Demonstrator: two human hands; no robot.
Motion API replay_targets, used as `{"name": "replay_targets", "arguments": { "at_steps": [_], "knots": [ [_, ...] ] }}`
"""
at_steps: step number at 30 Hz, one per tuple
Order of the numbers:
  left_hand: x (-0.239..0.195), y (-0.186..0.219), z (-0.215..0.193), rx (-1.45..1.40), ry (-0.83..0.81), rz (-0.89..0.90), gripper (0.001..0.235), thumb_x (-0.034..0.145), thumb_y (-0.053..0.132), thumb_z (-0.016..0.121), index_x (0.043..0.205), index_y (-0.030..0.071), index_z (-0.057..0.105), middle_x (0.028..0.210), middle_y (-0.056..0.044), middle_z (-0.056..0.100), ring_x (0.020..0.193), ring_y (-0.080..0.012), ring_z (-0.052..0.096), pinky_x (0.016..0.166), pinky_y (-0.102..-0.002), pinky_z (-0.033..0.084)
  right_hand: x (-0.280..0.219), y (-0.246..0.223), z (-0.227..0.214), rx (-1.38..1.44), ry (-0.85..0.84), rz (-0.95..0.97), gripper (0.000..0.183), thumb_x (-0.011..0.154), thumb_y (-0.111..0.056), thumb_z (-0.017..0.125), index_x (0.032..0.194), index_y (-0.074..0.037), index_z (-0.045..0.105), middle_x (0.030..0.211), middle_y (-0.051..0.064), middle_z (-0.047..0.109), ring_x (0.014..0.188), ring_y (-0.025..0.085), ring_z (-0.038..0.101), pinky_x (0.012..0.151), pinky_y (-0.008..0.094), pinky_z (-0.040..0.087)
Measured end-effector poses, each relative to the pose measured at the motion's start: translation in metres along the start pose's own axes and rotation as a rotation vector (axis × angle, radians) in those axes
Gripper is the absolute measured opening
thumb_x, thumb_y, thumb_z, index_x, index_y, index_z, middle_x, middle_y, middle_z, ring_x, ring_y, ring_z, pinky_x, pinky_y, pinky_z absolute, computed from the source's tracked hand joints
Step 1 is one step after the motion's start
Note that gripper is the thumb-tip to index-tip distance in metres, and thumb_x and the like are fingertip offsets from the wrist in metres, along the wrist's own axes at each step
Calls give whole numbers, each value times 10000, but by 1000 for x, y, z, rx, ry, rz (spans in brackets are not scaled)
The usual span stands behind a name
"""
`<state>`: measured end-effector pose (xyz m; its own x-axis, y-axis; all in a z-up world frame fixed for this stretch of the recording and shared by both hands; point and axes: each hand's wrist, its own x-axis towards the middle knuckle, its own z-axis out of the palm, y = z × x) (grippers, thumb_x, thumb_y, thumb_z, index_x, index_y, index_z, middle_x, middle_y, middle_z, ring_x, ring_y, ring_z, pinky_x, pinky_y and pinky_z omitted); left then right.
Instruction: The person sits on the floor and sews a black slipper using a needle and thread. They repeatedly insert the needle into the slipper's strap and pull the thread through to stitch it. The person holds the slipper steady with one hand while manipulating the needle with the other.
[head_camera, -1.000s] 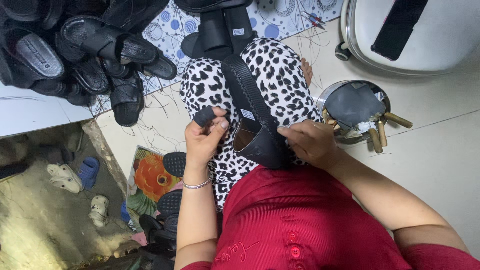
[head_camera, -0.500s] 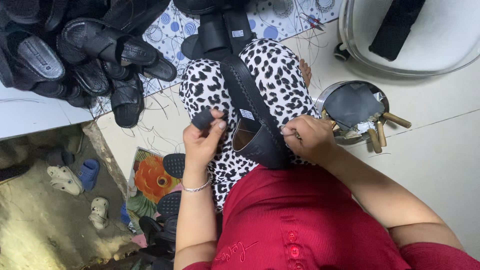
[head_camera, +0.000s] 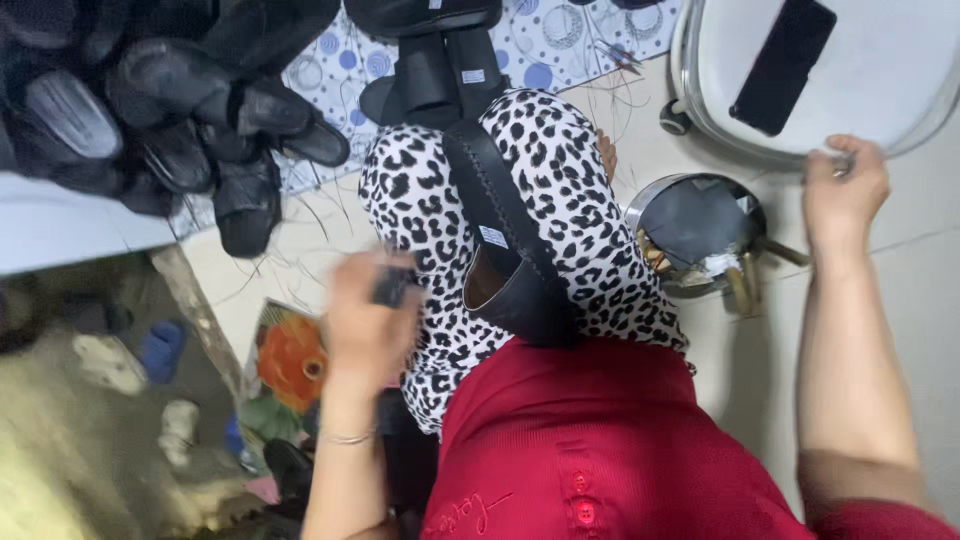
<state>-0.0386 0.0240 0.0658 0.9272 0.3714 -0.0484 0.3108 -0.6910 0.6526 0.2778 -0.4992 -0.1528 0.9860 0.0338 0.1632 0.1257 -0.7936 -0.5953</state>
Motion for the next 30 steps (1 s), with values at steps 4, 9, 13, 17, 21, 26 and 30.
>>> {"name": "replay_targets", "arguments": {
  "at_steps": [4, 9, 13, 17, 21, 26, 30],
  "knots": [
    [-1, 7, 45, 436, -312, 327, 578, 785, 57, 702, 1358, 48, 629, 996, -117, 617, 1033, -328, 518, 613, -457, 573, -57, -225, -16, 165, -239, -190, 202, 1074, -79, 626, 1259, -73, 706, 1189, 106, 700, 852, 197, 594, 822, 354, 476],
    [11, 3, 19, -480, -263, 138, 260, 960, 206, 663, 822, 4, 755, 917, -191, 747, 943, -443, 706, 812, -526, 564, -111, -320, -24, 423, -680, -526, 229, 994, -267, 638, 891, -79, 717, 774, 115, 753, 626, 306, 731, 502, 357, 559],
    [12, 12, 10, -1509, -257, 134, 398, 1004, 341, 590, 842, 35, 786, 858, -266, 736, 1139, -540, 632, 1101, -658, 395, -115, -310, -22, 376, -701, -578, 371, 1017, -379, 568, 739, -140, 621, 593, 28, 588, 490, 219, 622, 442, 317, 495],
    [25, -44, 21, -1764, -52, 41, 614, 1085, 504, 274, 904, 143, 737, 620, 31, 335, 633, -175, 416, 812, -492, 322, -118, -330, -14, 384, -670, -578, 445, 946, -328, 685, 578, -133, 526, 470, 14, 461, 388, 208, 518, 390, 283, 406],
    [38, -56, 22, -1716, 294, -302, 586, 1068, 500, 362, 696, 103, 579, 533, 79, 188, 428, -94, 200, 417, -260, 227, -137, -337, 8, 352, -547, -684, 479, 965, -264, 633, 559, -190, 390, 480, -35, 333, 368, 191, 417, 367, 303, 319],
    [38, -102, 51, -1668, 296, -422, 537, 1072, 490, 414, 655, 153, 444, 522, 81, 151, 402, -98, 185, 385, -243, 210, -129, -328, 12, 376, -594, -623, 525, 953, -262, 651, 536, -175, 345, 449, -44, 296, 350, 169, 367, 359, 272, 272],
    [40, -100, 31, -1282, 177, -351, 514, 1092, 369, 475, 669, 79, 495, 548, -160, 526, 608, -378, 679, 653, -393, 533, -78, -290, -2, -175, -186, -1179, 386, 1101, -209, 479, 766, -29, 547, 635, 19, 458, 578, 119, 444, 568, 257, 363]
  ]
}}
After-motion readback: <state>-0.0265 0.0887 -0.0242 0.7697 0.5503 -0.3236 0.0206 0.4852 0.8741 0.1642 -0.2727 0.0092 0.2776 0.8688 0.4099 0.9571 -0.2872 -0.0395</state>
